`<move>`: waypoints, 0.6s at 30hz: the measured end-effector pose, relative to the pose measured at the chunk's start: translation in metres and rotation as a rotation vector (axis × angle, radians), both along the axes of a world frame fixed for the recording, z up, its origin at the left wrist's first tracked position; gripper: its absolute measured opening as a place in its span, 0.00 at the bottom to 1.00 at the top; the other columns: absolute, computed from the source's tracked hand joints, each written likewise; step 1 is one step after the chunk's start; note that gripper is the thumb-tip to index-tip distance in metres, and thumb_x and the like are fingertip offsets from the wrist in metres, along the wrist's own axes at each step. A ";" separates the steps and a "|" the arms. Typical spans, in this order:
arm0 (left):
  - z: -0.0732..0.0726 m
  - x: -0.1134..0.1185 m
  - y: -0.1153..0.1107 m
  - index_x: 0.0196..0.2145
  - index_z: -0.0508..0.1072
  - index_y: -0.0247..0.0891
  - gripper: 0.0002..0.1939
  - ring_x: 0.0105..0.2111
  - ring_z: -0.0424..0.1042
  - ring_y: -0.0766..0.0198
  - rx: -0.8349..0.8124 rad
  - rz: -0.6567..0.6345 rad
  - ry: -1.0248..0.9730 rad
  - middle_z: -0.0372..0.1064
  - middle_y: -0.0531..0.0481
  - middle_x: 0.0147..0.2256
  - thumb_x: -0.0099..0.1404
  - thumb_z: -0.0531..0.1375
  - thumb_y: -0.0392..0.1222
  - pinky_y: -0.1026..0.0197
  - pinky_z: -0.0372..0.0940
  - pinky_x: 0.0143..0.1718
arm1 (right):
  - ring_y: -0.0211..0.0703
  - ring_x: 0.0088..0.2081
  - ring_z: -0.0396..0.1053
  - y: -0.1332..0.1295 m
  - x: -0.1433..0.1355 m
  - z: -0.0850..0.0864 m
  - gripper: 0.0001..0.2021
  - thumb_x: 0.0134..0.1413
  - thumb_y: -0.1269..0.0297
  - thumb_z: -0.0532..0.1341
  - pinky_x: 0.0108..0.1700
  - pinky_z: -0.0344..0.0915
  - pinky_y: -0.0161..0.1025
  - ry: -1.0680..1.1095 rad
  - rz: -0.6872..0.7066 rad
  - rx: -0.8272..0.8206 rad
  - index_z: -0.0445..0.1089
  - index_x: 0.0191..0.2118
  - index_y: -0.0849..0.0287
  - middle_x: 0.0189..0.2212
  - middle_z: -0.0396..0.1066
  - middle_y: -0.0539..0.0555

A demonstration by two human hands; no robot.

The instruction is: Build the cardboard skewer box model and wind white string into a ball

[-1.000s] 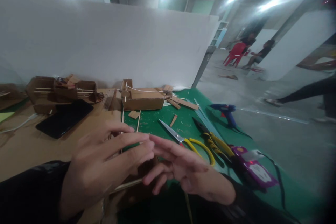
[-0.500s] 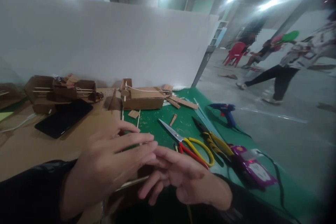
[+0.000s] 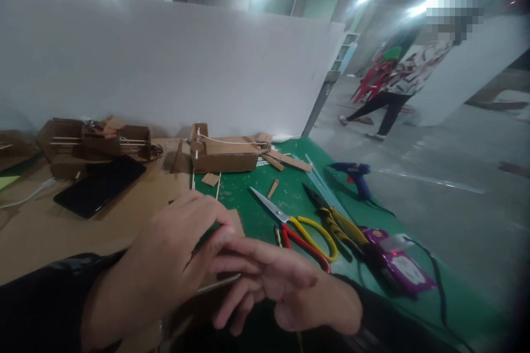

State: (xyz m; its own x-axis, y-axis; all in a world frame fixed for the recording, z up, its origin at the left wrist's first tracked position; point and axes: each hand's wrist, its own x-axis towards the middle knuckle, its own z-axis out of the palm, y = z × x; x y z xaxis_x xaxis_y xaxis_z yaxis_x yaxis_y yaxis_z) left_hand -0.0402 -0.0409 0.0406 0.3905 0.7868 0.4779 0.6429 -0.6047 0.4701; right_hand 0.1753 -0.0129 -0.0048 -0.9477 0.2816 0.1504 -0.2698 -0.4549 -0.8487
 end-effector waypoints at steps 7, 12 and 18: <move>0.000 -0.001 0.000 0.33 0.67 0.39 0.14 0.32 0.62 0.62 -0.086 0.044 -0.004 0.65 0.54 0.30 0.75 0.47 0.42 0.58 0.54 0.34 | 0.51 0.58 0.68 0.001 0.000 -0.004 0.36 0.58 0.58 0.66 0.54 0.65 0.44 0.031 0.016 0.025 0.52 0.68 0.43 0.68 0.51 0.63; -0.001 -0.002 0.001 0.29 0.63 0.38 0.15 0.28 0.59 0.63 -0.014 0.038 0.031 0.60 0.55 0.26 0.75 0.47 0.39 0.59 0.51 0.31 | 0.52 0.57 0.69 0.001 0.001 -0.006 0.36 0.59 0.58 0.65 0.54 0.65 0.45 0.036 -0.001 0.061 0.51 0.69 0.45 0.68 0.51 0.64; 0.000 -0.003 0.002 0.30 0.65 0.38 0.15 0.30 0.60 0.62 0.042 0.013 0.038 0.64 0.53 0.28 0.75 0.48 0.40 0.58 0.53 0.33 | 0.52 0.55 0.71 0.000 0.002 0.000 0.34 0.58 0.60 0.66 0.53 0.66 0.47 0.019 -0.057 0.027 0.53 0.67 0.43 0.65 0.57 0.63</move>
